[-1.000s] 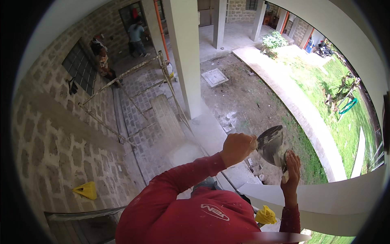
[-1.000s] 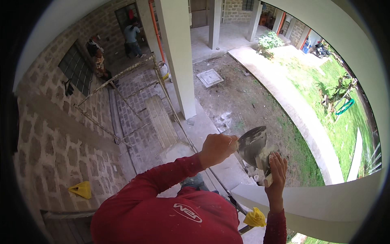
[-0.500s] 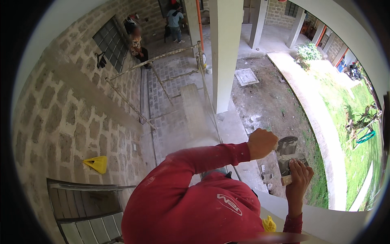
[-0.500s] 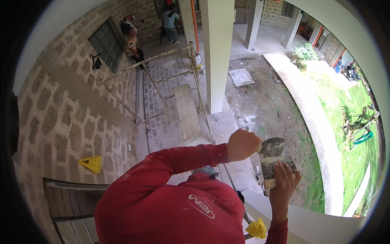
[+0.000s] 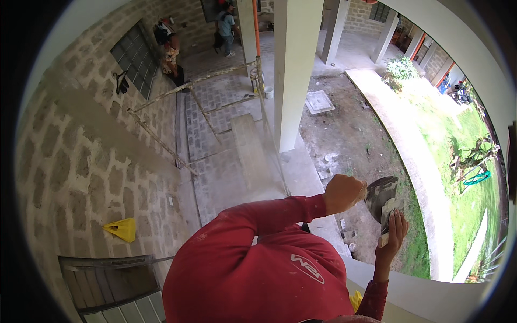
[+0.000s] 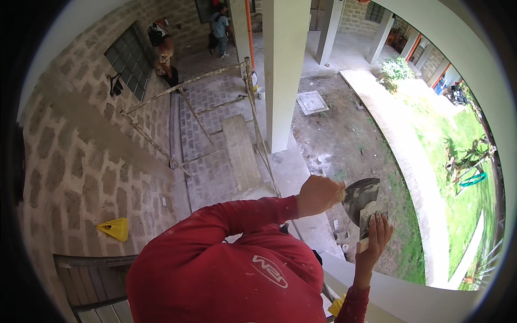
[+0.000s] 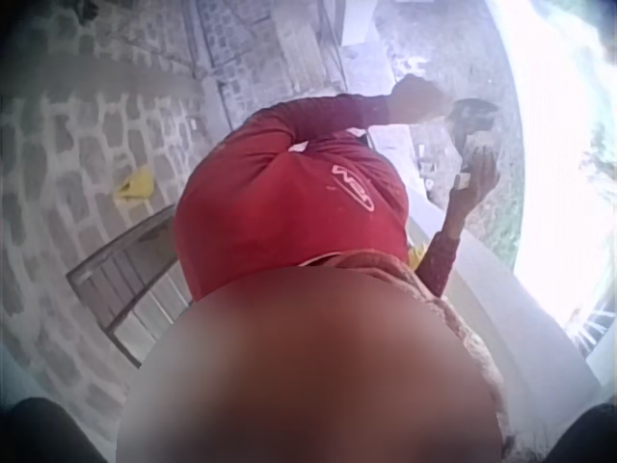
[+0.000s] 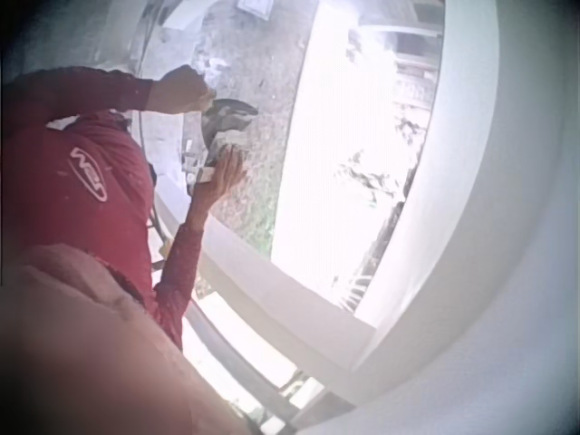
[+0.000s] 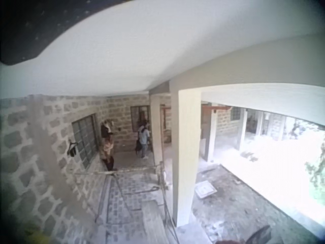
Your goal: The person applies plaster to an exterior wall using a hawk and trowel while standing on scaffolding. They repeatedly scoop plaster from the hawk and smooth it onto the wall surface in short strokes.
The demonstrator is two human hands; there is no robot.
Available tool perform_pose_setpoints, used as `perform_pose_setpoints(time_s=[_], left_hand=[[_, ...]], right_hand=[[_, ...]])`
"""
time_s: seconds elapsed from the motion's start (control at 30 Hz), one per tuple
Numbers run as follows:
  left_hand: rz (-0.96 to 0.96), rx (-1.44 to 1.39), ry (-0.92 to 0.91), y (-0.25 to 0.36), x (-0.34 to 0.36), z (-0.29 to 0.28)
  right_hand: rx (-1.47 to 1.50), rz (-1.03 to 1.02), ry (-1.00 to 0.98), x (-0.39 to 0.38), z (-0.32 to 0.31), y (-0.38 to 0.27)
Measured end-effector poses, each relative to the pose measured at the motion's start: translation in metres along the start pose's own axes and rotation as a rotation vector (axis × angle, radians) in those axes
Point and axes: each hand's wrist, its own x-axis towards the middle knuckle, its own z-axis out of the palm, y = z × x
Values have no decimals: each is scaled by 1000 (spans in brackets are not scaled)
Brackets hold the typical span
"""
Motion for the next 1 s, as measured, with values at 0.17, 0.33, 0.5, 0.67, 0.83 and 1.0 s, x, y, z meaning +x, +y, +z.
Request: perform_pose_setpoints(time_s=[0.17,0.33,0.5,0.67,0.83,1.0], left_hand=[[-64,-61,-180,-33,-13,4],[-171,-162,-333,-57,-33,27],[-270,-172,-573,-81,-65,33],[-208,-141,-643,-100,-74,31],[-162,-76,-656,-102,-64,39],[-185,-90,-667,-91,-49,63]], right_hand=[[49,356,-89,-62,35,45],[1030,1264,426,-150,118,41],[1496,1933,679,-221,220,7],[1627,1885,833,-248,229,-11],[1533,1788,1172,-231,229,-6],[1553,1767,1158,-209,236,0]])
